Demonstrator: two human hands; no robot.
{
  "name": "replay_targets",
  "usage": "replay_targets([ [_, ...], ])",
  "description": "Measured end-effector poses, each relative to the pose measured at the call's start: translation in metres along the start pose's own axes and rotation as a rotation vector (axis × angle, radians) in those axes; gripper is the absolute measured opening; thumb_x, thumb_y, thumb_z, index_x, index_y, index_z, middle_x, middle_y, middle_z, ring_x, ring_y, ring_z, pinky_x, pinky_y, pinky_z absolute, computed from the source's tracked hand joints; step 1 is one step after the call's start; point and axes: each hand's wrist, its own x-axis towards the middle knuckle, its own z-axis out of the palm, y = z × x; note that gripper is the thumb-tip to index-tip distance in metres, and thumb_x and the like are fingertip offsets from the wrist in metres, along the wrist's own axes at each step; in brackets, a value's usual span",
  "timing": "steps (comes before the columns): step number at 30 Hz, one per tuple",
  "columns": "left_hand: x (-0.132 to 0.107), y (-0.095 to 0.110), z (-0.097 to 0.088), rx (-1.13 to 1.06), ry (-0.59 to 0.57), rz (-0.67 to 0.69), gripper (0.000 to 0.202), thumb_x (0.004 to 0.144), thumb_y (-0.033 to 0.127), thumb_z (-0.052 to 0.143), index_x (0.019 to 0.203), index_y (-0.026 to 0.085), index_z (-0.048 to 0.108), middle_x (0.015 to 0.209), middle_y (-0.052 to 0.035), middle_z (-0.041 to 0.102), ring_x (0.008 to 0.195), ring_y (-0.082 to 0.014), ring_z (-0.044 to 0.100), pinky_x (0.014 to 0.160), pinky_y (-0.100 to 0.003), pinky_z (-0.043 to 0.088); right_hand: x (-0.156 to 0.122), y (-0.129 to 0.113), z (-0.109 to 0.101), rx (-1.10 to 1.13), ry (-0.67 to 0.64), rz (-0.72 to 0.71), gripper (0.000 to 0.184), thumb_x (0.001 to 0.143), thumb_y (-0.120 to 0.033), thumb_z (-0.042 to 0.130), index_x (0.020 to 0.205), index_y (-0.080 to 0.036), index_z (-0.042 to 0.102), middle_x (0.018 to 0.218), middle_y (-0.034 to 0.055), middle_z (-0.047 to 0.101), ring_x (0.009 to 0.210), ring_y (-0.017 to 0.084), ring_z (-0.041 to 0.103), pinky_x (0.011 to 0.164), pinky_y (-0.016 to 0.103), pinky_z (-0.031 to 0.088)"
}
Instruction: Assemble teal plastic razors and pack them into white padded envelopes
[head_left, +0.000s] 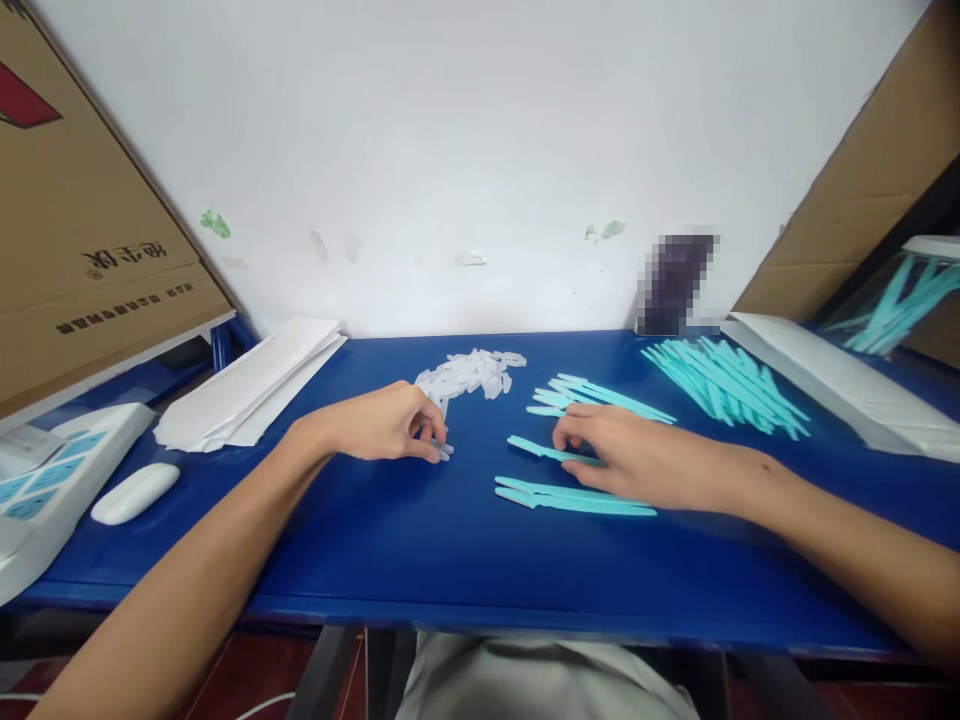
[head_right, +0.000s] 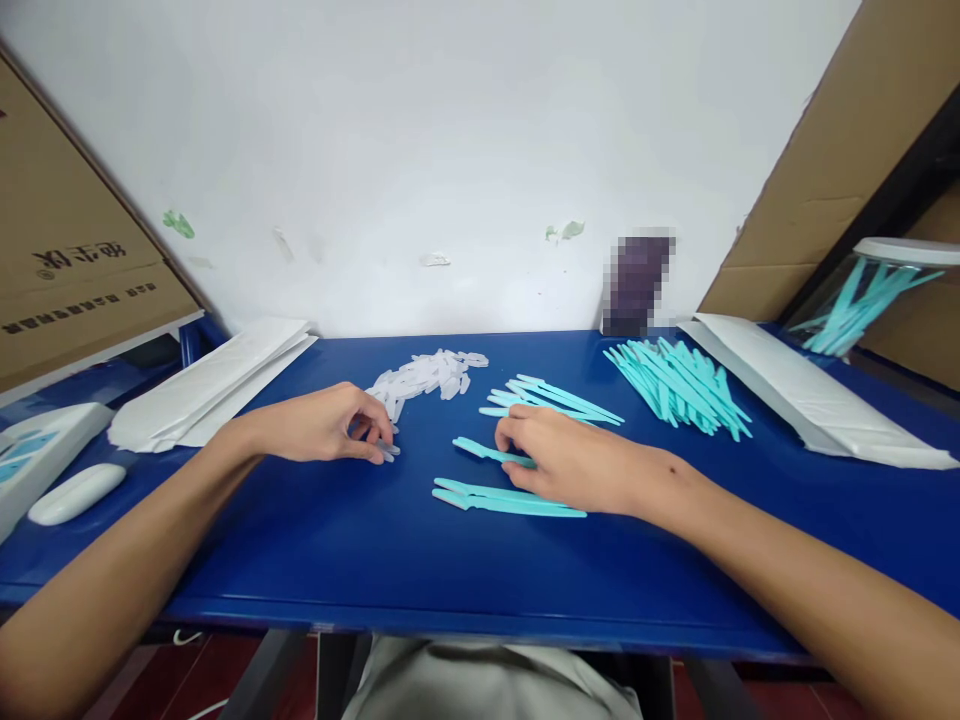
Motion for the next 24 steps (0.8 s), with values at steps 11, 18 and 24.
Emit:
replay_targets([
  [11,0.027,0.015,0.04,-0.003,0.286,0.292,0.026,0.098,0.035,0.057,0.113,0.02,0.072,0.094,-0.0058,0.068,0.074,-0.0136,0.059,0.067,-0.025,0.044,-0.01,0.016,-0.016,0.079,-0.188,0.038,0.037,0.097,-0.051,0.041,0.098,-0.02,0.06,0.096,0.0081,0.065,0.078,0.021,0.057,0.07,0.033,0.043],
  [18,0.025,0.013,0.037,-0.156,0.476,0.301,0.03,0.102,0.032,0.047,0.125,0.02,0.063,0.094,-0.0049,0.065,0.08,-0.0134,0.056,0.073,-0.026,0.046,-0.016,0.021,-0.022,0.033,-0.141,0.005,0.039,0.101,-0.051,0.032,0.101,-0.021,0.056,0.098,0.0094,0.063,0.078,0.022,0.058,0.074,0.036,0.046],
  [24,0.023,0.018,0.034,-0.332,0.459,0.275,0.016,0.093,0.031,0.063,0.093,0.015,0.062,0.092,-0.0053,0.069,0.077,-0.0127,0.063,0.07,-0.025,0.05,-0.018,0.024,-0.029,0.035,-0.092,-0.031,0.044,0.101,-0.056,0.03,0.098,-0.021,0.057,0.094,0.009,0.065,0.08,0.023,0.06,0.074,0.036,0.049],
])
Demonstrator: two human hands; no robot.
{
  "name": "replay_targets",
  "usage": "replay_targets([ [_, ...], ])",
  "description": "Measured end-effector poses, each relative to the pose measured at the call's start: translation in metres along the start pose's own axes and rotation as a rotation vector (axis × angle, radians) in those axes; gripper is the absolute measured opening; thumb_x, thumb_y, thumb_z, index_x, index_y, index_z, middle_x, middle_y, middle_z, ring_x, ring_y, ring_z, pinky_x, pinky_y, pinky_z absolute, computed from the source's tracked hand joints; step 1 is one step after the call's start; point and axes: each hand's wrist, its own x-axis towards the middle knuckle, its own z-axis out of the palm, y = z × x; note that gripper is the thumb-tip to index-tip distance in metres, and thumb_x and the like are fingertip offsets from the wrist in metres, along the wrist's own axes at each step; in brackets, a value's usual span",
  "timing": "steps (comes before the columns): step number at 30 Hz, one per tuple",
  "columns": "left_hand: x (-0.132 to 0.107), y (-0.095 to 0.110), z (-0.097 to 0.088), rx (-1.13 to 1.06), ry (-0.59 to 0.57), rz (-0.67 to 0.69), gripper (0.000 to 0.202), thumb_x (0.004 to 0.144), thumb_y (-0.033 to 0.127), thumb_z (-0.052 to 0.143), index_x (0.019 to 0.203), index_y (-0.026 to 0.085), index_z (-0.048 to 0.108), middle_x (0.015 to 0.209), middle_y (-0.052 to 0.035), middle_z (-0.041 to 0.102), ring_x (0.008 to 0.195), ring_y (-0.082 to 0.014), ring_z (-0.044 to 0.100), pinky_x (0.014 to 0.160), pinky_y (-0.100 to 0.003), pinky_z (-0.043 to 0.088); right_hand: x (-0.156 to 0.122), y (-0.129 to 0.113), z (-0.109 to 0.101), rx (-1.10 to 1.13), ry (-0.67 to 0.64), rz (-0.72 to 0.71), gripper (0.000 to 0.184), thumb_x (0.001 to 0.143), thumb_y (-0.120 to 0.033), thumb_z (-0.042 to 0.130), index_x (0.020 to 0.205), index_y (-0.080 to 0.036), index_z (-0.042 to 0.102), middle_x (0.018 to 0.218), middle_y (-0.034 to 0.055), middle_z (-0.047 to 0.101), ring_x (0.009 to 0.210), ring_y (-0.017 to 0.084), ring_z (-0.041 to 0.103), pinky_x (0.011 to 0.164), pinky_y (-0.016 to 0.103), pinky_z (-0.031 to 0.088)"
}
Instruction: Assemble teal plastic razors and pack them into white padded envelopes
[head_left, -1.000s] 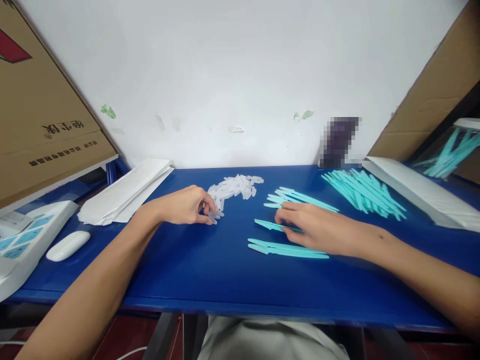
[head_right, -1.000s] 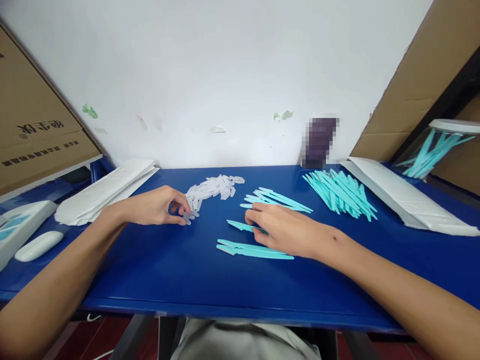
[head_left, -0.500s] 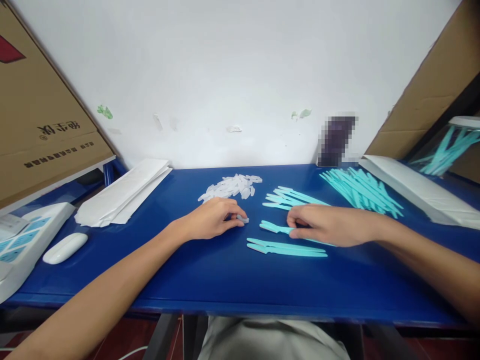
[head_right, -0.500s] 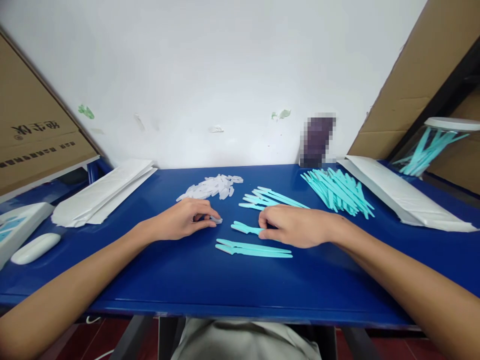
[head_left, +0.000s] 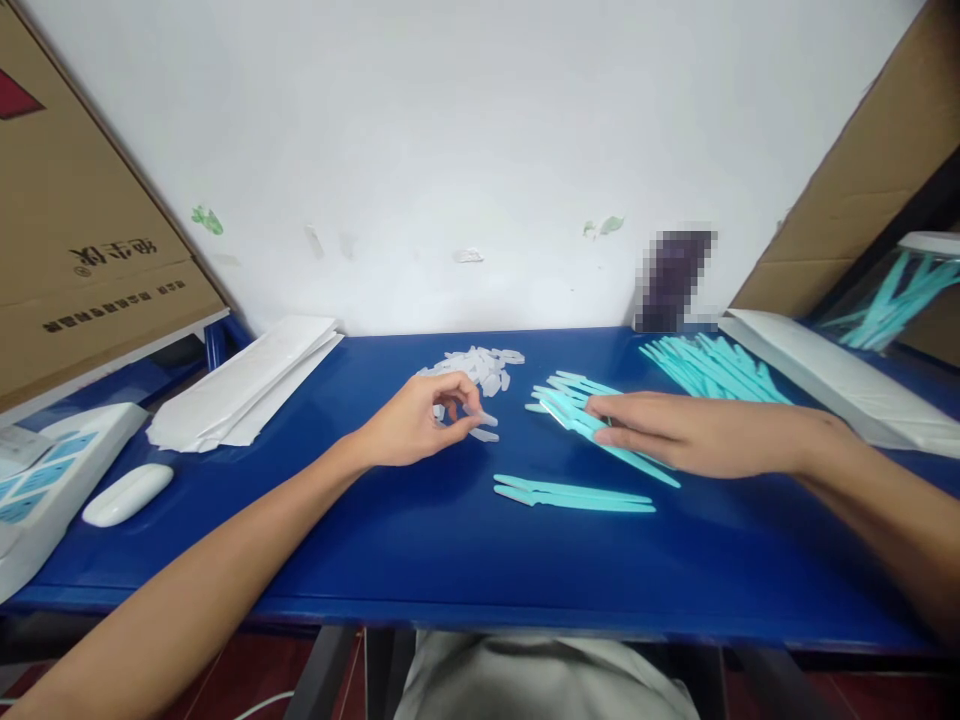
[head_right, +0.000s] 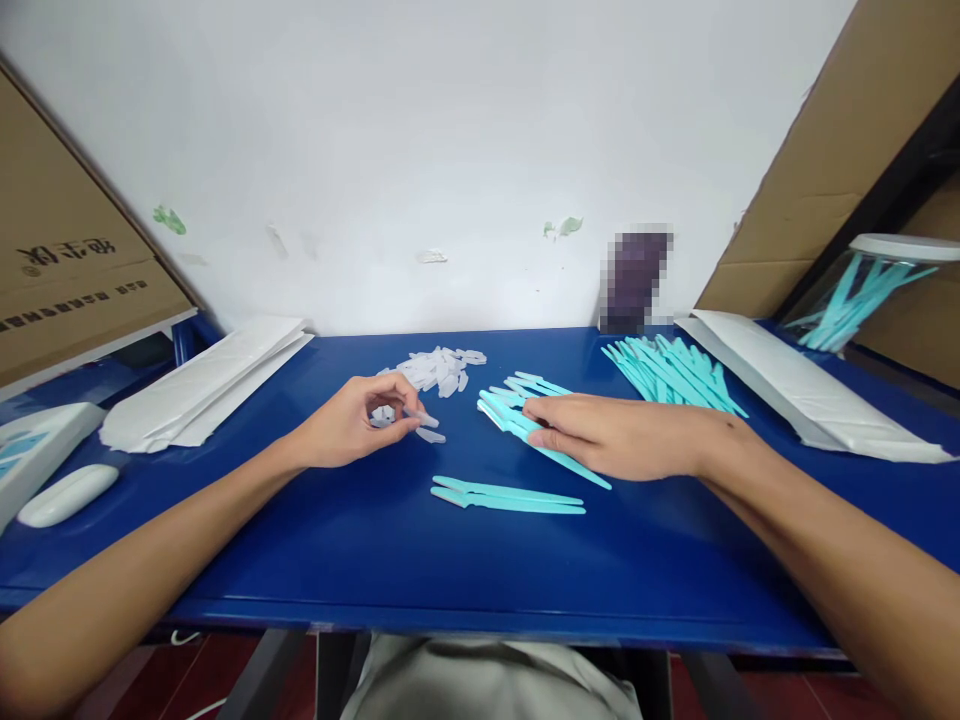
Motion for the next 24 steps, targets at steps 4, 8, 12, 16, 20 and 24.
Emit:
replay_targets([
  [4,0.0,-0.005,0.0,0.118,-0.028,0.073,0.018,0.094,0.028,0.061,0.105,0.017,0.069,0.096,-0.0064,0.075,0.083,-0.0152,0.068,0.072,-0.027,0.051,0.005,-0.003,0.002,0.097,0.059,0.025,0.036,0.102,-0.052,0.03,0.095,-0.022,0.05,0.084,0.0057,0.066,0.073,0.019,0.061,0.07,0.032,0.048],
  [8,0.0,-0.016,0.003,0.257,-0.073,0.154,0.016,0.096,0.026,0.058,0.101,0.02,0.073,0.105,-0.0068,0.073,0.098,-0.0184,0.065,0.084,-0.031,0.051,0.015,-0.008,0.011,0.135,0.144,-0.013,0.023,0.103,-0.041,0.031,0.092,-0.023,0.04,0.075,0.0017,0.063,0.062,0.016,0.057,0.061,0.028,0.043],
  [12,0.002,-0.019,0.005,0.358,-0.083,0.164,0.017,0.097,0.026,0.057,0.1,0.02,0.073,0.103,-0.0066,0.071,0.098,-0.0191,0.061,0.089,-0.033,0.047,0.023,-0.011,0.021,-0.061,0.204,-0.027,0.024,0.104,-0.038,0.028,0.094,-0.023,0.044,0.072,0.0019,0.06,0.058,0.017,0.052,0.056,0.029,0.035],
  [16,0.001,-0.015,0.004,0.415,-0.141,0.127,0.021,0.099,0.024,0.05,0.107,0.02,0.069,0.099,-0.0057,0.072,0.091,-0.0187,0.062,0.087,-0.033,0.046,0.027,-0.009,0.029,-0.166,0.233,-0.034,0.029,0.104,-0.037,0.029,0.098,-0.021,0.053,0.088,0.0075,0.066,0.075,0.021,0.06,0.065,0.031,0.039],
  [20,0.001,-0.015,0.002,0.444,-0.169,0.122,0.022,0.1,0.023,0.048,0.109,0.02,0.068,0.103,-0.0065,0.073,0.092,-0.019,0.064,0.086,-0.032,0.046,0.029,-0.004,0.032,-0.2,0.238,-0.012,0.031,0.103,-0.037,0.033,0.105,-0.02,0.059,0.098,0.0094,0.069,0.082,0.023,0.063,0.07,0.032,0.043],
  [24,0.002,-0.016,0.002,0.464,-0.17,0.118,0.025,0.101,0.023,0.047,0.113,0.018,0.068,0.106,-0.0086,0.072,0.095,-0.0203,0.063,0.087,-0.033,0.046,0.029,-0.005,0.032,-0.253,0.233,-0.006,0.035,0.104,-0.035,0.032,0.11,-0.018,0.062,0.105,0.0115,0.07,0.088,0.024,0.066,0.074,0.034,0.045],
])
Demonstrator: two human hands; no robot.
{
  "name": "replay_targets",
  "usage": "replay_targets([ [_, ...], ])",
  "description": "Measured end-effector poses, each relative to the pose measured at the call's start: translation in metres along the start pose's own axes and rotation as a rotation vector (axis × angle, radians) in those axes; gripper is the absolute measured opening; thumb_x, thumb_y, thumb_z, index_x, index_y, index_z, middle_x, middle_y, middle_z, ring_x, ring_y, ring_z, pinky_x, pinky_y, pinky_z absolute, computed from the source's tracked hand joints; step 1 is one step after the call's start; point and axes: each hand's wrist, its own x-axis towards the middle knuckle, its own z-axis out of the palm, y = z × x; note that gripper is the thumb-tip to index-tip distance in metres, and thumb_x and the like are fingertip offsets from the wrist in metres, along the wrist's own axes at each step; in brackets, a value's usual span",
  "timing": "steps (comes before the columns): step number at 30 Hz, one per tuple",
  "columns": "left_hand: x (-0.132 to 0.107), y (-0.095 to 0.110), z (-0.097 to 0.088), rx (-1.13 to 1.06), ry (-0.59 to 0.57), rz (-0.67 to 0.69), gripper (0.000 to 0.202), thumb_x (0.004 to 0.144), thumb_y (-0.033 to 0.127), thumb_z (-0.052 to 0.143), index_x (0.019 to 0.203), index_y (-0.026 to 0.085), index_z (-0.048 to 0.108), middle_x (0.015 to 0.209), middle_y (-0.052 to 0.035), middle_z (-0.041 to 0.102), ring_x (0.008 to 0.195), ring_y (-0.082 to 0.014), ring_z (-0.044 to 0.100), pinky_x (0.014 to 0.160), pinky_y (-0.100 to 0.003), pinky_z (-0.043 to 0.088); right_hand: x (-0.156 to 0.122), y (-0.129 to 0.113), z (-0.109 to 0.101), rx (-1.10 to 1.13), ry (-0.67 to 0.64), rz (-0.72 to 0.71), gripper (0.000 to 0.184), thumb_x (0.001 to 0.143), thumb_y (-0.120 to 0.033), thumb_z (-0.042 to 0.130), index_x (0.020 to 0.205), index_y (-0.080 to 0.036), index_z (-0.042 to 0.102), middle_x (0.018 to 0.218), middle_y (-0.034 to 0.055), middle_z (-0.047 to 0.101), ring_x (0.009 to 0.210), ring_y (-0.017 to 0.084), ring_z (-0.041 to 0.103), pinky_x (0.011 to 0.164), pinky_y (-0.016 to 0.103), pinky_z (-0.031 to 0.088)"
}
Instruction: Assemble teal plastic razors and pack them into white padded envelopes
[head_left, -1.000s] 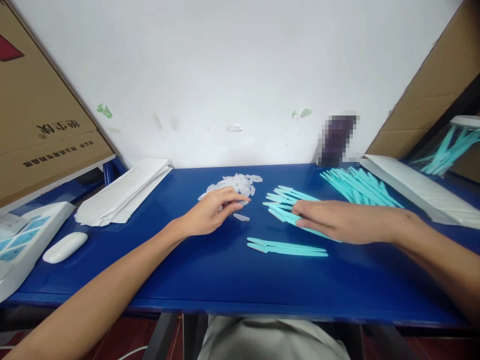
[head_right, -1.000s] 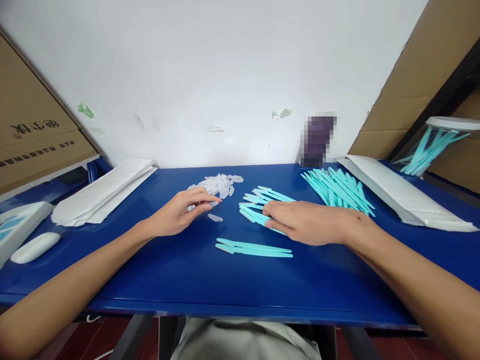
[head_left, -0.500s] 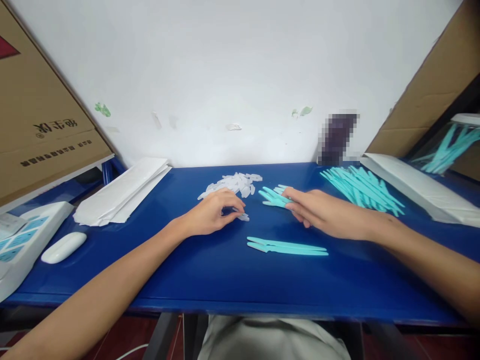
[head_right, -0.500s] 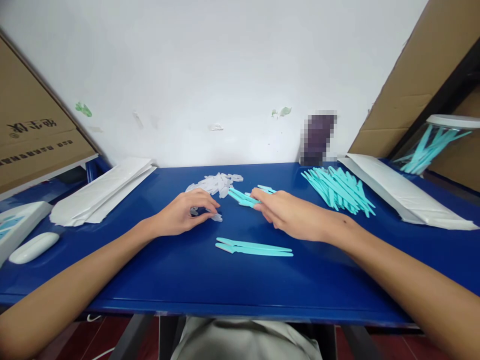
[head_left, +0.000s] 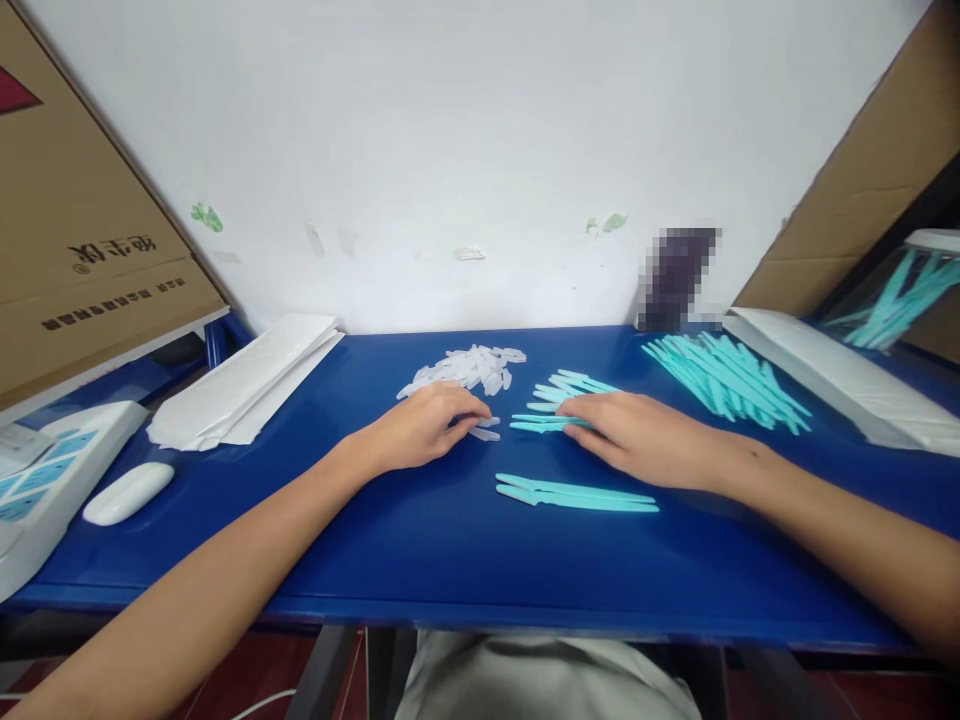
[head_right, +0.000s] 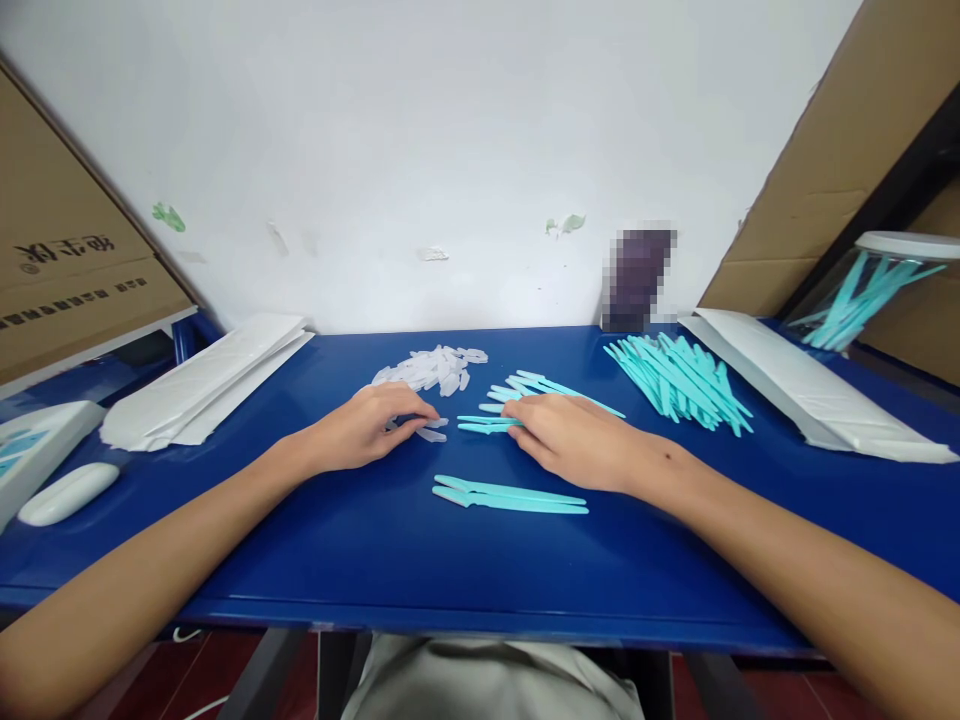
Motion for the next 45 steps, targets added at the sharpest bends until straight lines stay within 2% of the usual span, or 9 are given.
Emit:
replay_targets([
  [4,0.001,-0.001,0.0,0.06,-0.025,0.019,0.032,0.103,0.024,0.042,0.114,0.017,0.071,0.107,-0.0111,0.069,0.101,-0.0227,0.059,0.092,-0.036,0.045,-0.001,-0.003,0.0,-0.086,-0.012,0.007,0.033,0.103,-0.033,0.033,0.109,-0.018,0.062,0.102,0.0103,0.071,0.083,0.024,0.066,0.07,0.034,0.044],
  [8,0.0,0.001,-0.002,0.092,-0.049,0.01,0.039,0.103,0.023,0.035,0.126,0.017,0.067,0.112,-0.013,0.063,0.106,-0.0244,0.054,0.094,-0.037,0.044,-0.003,-0.005,0.001,-0.17,-0.005,0.005,0.028,0.103,-0.033,0.035,0.107,-0.02,0.059,0.098,0.009,0.071,0.08,0.023,0.067,0.063,0.032,0.039],
  [11,-0.003,0.006,-0.006,0.085,-0.101,0.006,0.04,0.101,0.022,0.04,0.134,0.018,0.062,0.116,-0.013,0.059,0.109,-0.0254,0.052,0.097,-0.038,0.043,-0.003,-0.006,0.0,-0.192,-0.033,0.022,0.026,0.103,-0.034,0.033,0.106,-0.02,0.055,0.089,0.0071,0.071,0.07,0.021,0.065,0.057,0.03,0.033],
  [14,-0.004,0.009,-0.009,0.063,-0.133,-0.003,0.04,0.099,0.029,0.049,0.136,0.02,0.06,0.119,-0.0119,0.057,0.11,-0.026,0.053,0.097,-0.038,0.043,-0.002,-0.009,-0.003,-0.165,-0.071,0.038,0.026,0.105,-0.033,0.03,0.105,-0.02,0.052,0.084,0.0062,0.07,0.065,0.02,0.063,0.055,0.03,0.029],
  [19,-0.002,0.007,-0.007,0.046,-0.128,-0.002,0.036,0.103,0.032,0.045,0.131,0.019,0.063,0.113,-0.0113,0.059,0.106,-0.0238,0.056,0.094,-0.035,0.043,-0.001,-0.013,-0.007,-0.128,-0.083,0.043,0.025,0.105,-0.032,0.03,0.105,-0.02,0.052,0.088,0.0066,0.07,0.062,0.019,0.059,0.053,0.03,0.029],
  [25,0.001,0.004,0.002,0.079,-0.067,0.019,0.034,0.104,0.032,0.043,0.12,0.015,0.068,0.106,-0.012,0.061,0.099,-0.0231,0.058,0.089,-0.034,0.046,0.001,-0.015,-0.001,-0.154,-0.012,0.005,0.037,0.106,-0.033,0.025,0.121,-0.02,0.057,0.1,0.0098,0.068,0.079,0.022,0.065,0.059,0.03,0.035],
  [29,0.001,0.003,0.006,0.099,-0.053,0.045,0.036,0.104,0.033,0.041,0.12,0.015,0.068,0.108,-0.0121,0.061,0.099,-0.0227,0.058,0.089,-0.034,0.046,0.002,-0.016,0.004,-0.163,-0.021,0.023,0.041,0.106,-0.033,0.023,0.128,-0.022,0.056,0.098,0.0091,0.067,0.074,0.02,0.064,0.059,0.03,0.035],
  [37,0.004,0.003,0.007,0.104,-0.034,0.071,0.038,0.106,0.031,0.036,0.118,0.015,0.068,0.104,-0.0111,0.062,0.097,-0.0216,0.058,0.087,-0.033,0.046,0.002,-0.017,0.004,-0.183,-0.024,0.04,0.04,0.106,-0.035,0.027,0.129,-0.024,0.058,0.101,0.0093,0.067,0.073,0.019,0.065,0.061,0.028,0.036],
  [45,0.007,0.009,0.013,0.126,-0.005,0.097,0.035,0.105,0.027,0.039,0.117,0.014,0.069,0.103,-0.0103,0.062,0.093,-0.0208,0.058,0.083,-0.032,0.046,0.005,-0.025,0.003,-0.279,-0.079,0.071,0.042,0.106,-0.032,0.026,0.135,-0.025,0.055,0.099,0.0096,0.067,0.068,0.021,0.066,0.055,0.029,0.031],
])
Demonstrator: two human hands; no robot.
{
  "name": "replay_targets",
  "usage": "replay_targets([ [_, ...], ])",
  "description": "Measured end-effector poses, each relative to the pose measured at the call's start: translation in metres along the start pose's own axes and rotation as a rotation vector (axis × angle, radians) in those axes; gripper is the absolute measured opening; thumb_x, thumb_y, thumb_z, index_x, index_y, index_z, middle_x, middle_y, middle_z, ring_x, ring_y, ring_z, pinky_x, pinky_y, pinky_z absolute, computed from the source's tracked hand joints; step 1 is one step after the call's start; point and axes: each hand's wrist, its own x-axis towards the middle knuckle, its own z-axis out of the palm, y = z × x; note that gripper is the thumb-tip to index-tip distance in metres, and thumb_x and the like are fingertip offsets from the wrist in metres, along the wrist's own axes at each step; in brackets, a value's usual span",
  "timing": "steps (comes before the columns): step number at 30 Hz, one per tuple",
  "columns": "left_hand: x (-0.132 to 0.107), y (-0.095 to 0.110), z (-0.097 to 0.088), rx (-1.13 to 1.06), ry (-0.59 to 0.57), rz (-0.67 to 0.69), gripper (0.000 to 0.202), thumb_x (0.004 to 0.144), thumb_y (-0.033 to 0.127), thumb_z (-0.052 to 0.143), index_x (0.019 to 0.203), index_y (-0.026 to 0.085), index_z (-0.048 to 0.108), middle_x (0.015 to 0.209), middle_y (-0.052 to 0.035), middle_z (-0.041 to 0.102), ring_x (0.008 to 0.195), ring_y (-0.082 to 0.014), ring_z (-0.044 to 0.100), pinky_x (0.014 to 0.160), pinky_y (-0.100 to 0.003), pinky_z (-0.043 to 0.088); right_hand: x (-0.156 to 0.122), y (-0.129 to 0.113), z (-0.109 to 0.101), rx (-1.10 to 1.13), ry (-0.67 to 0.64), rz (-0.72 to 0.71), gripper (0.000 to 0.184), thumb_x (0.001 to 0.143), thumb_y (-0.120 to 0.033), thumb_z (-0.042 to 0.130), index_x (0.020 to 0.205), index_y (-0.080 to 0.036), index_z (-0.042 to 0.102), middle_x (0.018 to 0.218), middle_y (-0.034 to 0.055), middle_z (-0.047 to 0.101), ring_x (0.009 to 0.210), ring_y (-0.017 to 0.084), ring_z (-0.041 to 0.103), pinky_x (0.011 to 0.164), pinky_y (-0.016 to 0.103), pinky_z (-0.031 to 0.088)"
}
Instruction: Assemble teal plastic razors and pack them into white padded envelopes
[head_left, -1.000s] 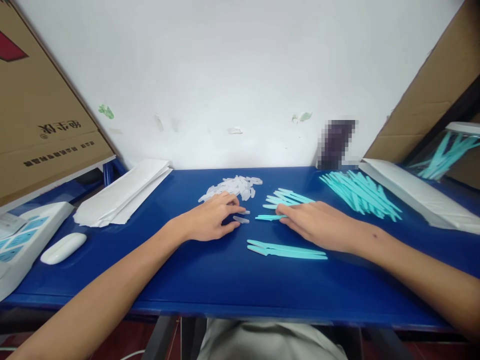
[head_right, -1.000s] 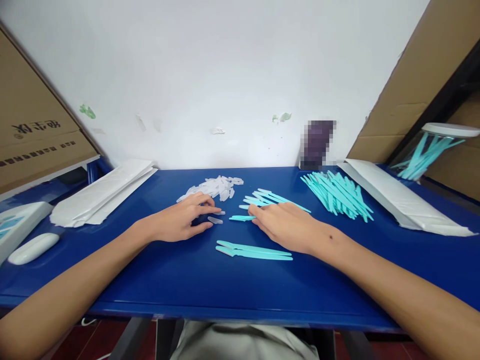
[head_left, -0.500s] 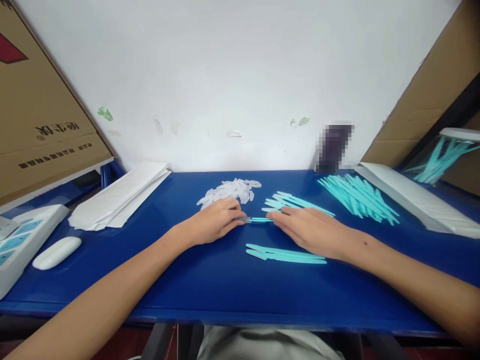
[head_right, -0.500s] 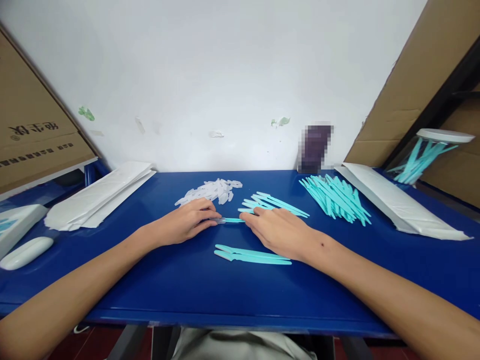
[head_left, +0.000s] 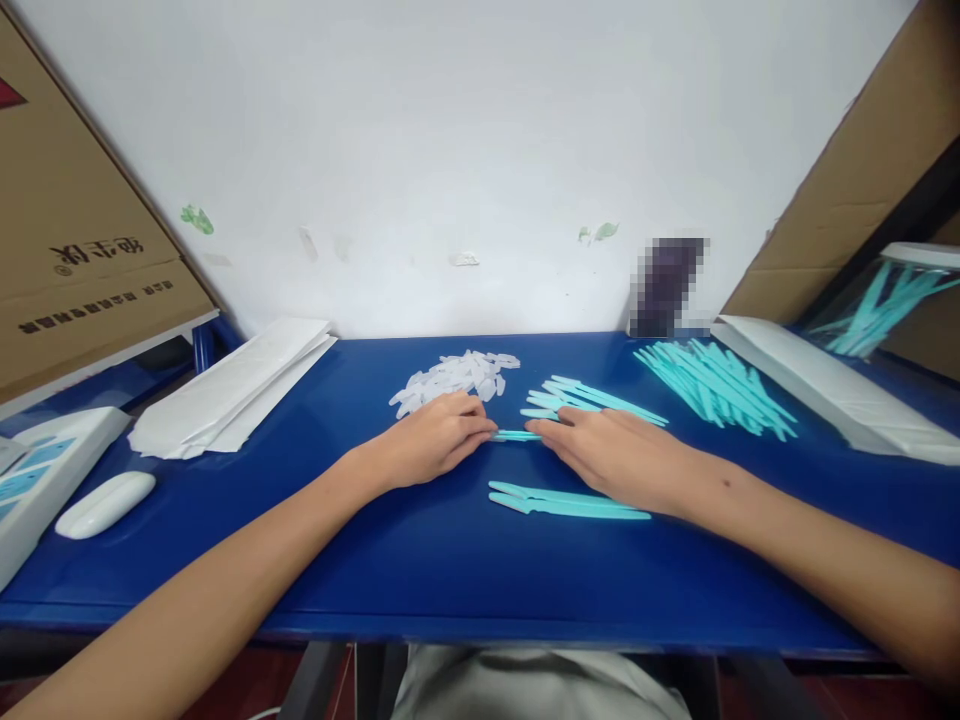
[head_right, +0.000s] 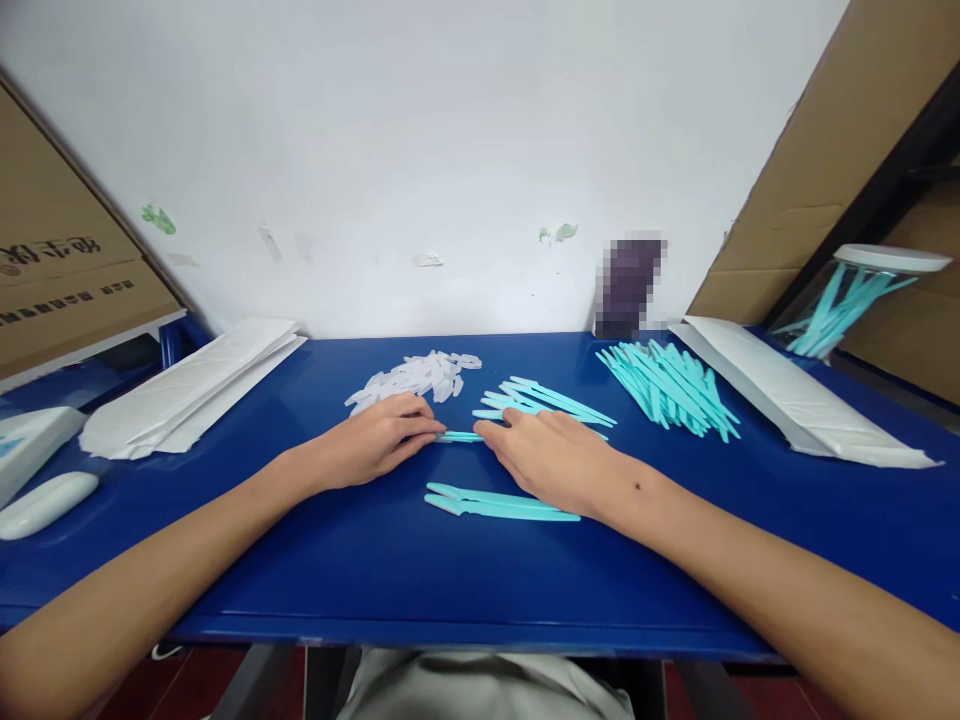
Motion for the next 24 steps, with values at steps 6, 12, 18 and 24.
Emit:
replay_targets([
  [6,0.0,0.004,0.0,-0.025,-0.038,-0.05,0.032,0.103,0.026,0.044,0.121,0.015,0.067,0.106,-0.0104,0.062,0.097,-0.0215,0.058,0.084,-0.033,0.047,-0.001,-0.002,0.0,-0.077,-0.02,0.027,0.043,0.105,-0.034,0.027,0.135,-0.025,0.056,0.105,0.0125,0.067,0.067,0.023,0.067,0.052,0.03,0.03],
  [12,0.0,0.006,-0.003,-0.091,-0.043,-0.099,0.03,0.102,0.026,0.045,0.119,0.016,0.068,0.106,-0.0099,0.062,0.096,-0.021,0.059,0.083,-0.032,0.048,-0.002,0.002,0.001,0.013,0.022,0.019,0.044,0.106,-0.035,0.025,0.136,-0.026,0.055,0.104,0.0107,0.067,0.069,0.021,0.067,0.055,0.029,0.035],
  [18,0.001,0.006,0.004,-0.15,-0.017,-0.088,0.031,0.103,0.027,0.045,0.122,0.017,0.066,0.109,-0.0103,0.061,0.1,-0.0214,0.058,0.085,-0.033,0.048,0.0,0.0,0.006,-0.019,0.06,-0.043,0.041,0.106,-0.032,0.029,0.129,-0.021,0.06,0.105,0.0106,0.069,0.072,0.022,0.068,0.054,0.031,0.031],
  [24,0.003,0.007,0.007,-0.223,0.047,-0.075,0.031,0.105,0.03,0.041,0.123,0.018,0.063,0.106,-0.0086,0.059,0.098,-0.0192,0.056,0.086,-0.032,0.048,0.003,-0.002,0.007,-0.022,0.114,-0.064,0.033,0.105,-0.029,0.034,0.118,-0.018,0.063,0.097,0.0061,0.072,0.07,0.02,0.067,0.052,0.032,0.025],
])
